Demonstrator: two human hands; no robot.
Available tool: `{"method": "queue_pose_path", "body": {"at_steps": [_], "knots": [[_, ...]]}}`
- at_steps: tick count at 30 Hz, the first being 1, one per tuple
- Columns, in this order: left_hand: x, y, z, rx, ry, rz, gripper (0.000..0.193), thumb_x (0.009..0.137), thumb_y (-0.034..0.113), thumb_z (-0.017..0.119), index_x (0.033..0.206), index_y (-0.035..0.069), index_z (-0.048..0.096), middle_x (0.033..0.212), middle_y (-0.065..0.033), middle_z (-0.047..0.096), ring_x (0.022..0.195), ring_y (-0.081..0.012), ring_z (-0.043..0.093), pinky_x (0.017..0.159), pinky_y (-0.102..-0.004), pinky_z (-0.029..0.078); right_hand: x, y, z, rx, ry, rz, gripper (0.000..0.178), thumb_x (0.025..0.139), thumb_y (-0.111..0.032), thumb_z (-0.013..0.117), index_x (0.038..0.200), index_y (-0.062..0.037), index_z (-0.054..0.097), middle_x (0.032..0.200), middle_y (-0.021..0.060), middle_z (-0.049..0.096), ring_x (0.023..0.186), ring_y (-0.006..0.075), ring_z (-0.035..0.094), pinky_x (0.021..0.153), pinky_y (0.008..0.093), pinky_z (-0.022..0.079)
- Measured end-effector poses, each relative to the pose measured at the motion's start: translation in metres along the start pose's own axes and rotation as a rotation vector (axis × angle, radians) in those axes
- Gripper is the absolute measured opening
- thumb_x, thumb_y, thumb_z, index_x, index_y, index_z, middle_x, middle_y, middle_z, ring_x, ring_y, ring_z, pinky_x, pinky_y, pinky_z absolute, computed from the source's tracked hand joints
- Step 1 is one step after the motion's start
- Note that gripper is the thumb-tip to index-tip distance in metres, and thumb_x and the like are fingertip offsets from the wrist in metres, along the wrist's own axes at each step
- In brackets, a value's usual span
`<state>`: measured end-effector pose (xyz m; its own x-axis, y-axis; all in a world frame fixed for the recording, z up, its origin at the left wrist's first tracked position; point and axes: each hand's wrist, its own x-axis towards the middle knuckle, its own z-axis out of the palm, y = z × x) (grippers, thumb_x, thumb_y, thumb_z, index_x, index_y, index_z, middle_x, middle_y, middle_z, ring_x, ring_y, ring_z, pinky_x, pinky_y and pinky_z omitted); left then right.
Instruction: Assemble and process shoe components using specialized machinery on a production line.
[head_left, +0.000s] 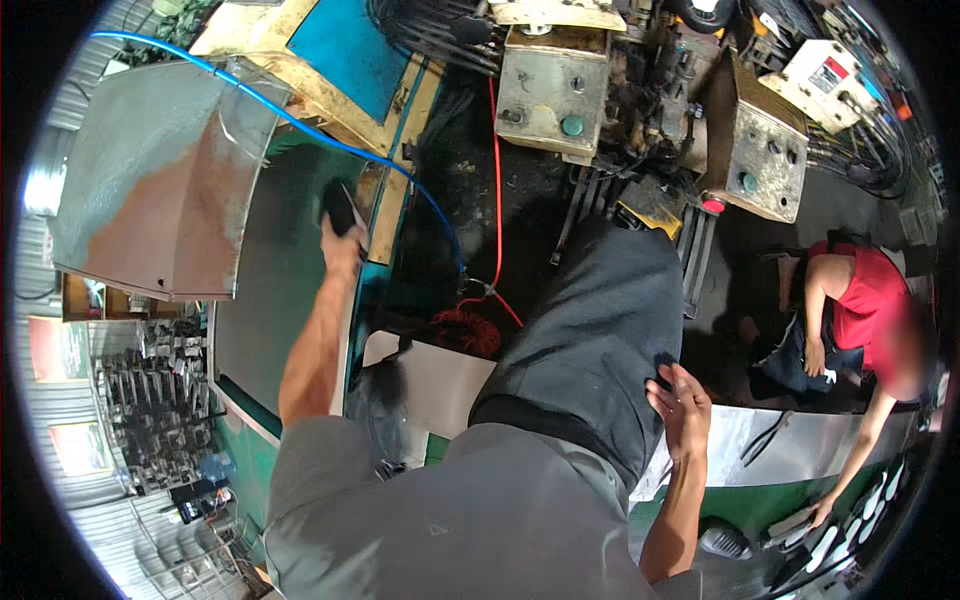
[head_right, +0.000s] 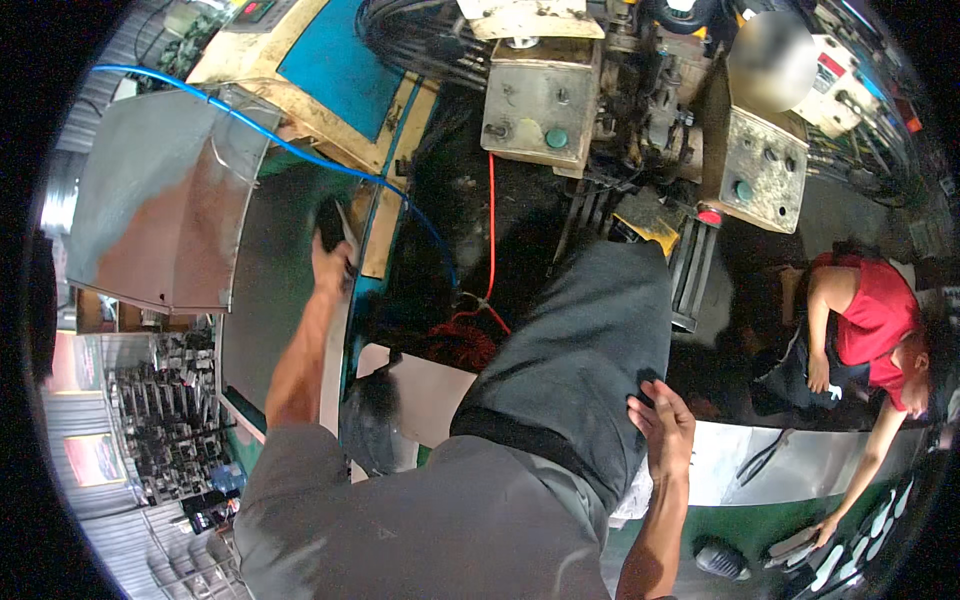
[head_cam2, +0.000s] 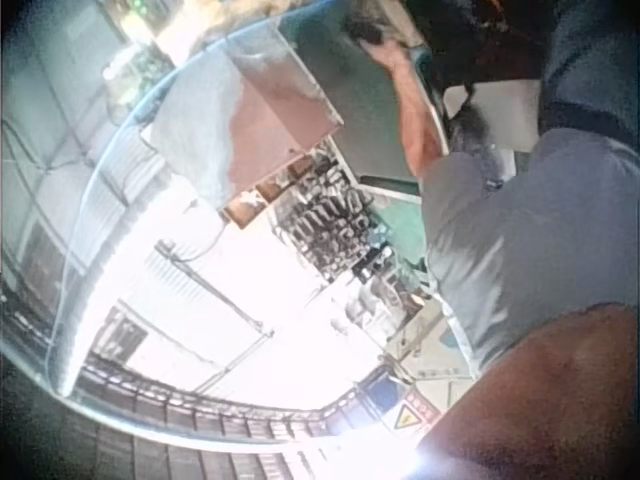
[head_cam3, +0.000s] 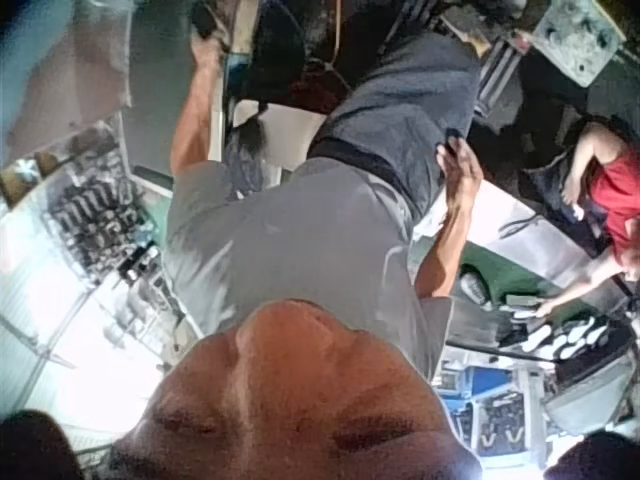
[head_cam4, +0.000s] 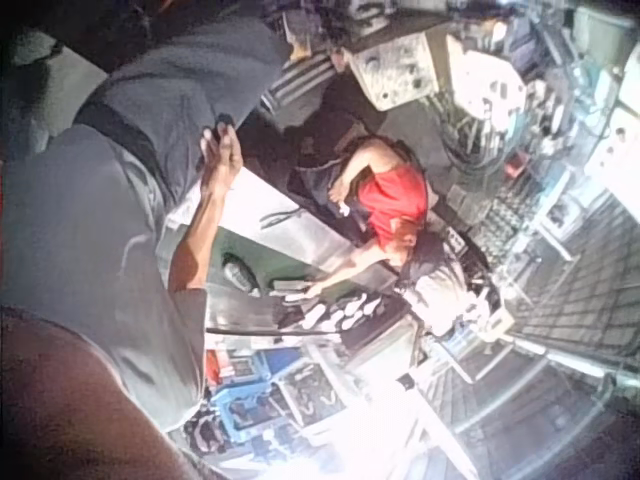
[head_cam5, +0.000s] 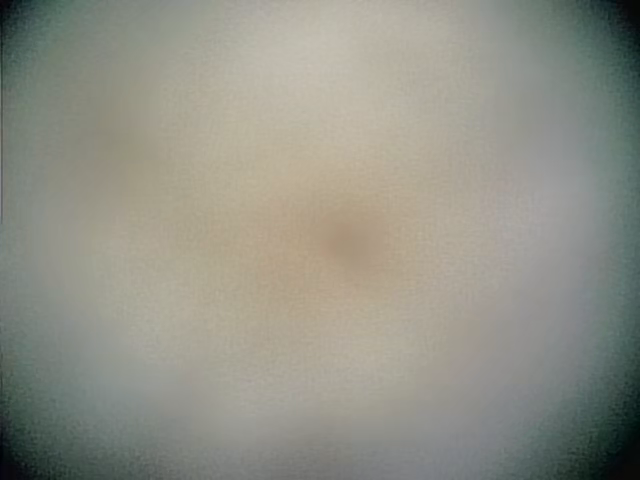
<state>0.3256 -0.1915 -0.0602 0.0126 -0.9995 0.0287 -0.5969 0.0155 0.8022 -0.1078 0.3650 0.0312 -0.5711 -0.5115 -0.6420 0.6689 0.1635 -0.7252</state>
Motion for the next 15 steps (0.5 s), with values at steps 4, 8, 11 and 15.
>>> {"method": "queue_pose_path", "body": {"at_steps": [4,8,11,15], "knots": [[0.13,0.006,-0.084,0.283,-0.097,-0.009,0.074,0.086,0.013,0.075,0.157,-0.003,0.057,0.143,-0.0251,0.07,0.128,-0.0379,0.068,0.111,-0.041,0.05,-0.003,0.003,-0.013,0.081,-0.041,-0.052,0.044,0.11,-0.025,0.071,0.144,0.0017,0.066,0.137,0.0197,0.074,0.11,0.0323,0.079,0.097,0.0432,0.065],[0.083,0.027,0.066,-0.282,-0.552,-0.119,0.051,0.102,0.011,0.066,0.152,0.0,0.065,0.138,-0.0171,0.074,0.127,-0.0271,0.067,0.11,-0.0402,0.053,-0.057,0.017,-0.069,0.032,0.37,-0.139,0.043,0.112,-0.023,0.065,0.143,0.0056,0.064,0.133,0.0215,0.074,0.114,0.034,0.077,0.103,0.0448,0.063],[0.057,0.036,0.073,-0.569,-0.946,-0.124,0.052,0.117,0.019,0.05,0.162,-0.005,0.044,0.152,-0.0259,0.061,0.141,-0.0361,0.063,0.124,-0.0462,0.049,-0.064,0.081,-0.16,0.051,0.548,-0.109,0.047,0.111,-0.023,0.066,0.143,0.0101,0.061,0.128,0.0189,0.076,0.112,0.0325,0.077,0.104,0.0432,0.063],[-0.081,0.117,0.182,-0.392,-1.157,-0.134,0.057,0.112,0.02,0.061,0.161,-0.005,0.047,0.152,-0.0273,0.061,0.139,-0.0356,0.063,0.12,-0.0469,0.05,-0.164,0.173,-0.315,-0.151,1.072,0.103,0.036,0.108,-0.02,0.066,0.135,0.0041,0.072,0.112,0.0164,0.079,0.095,0.0257,0.078,0.083,0.0377,0.065]]}}
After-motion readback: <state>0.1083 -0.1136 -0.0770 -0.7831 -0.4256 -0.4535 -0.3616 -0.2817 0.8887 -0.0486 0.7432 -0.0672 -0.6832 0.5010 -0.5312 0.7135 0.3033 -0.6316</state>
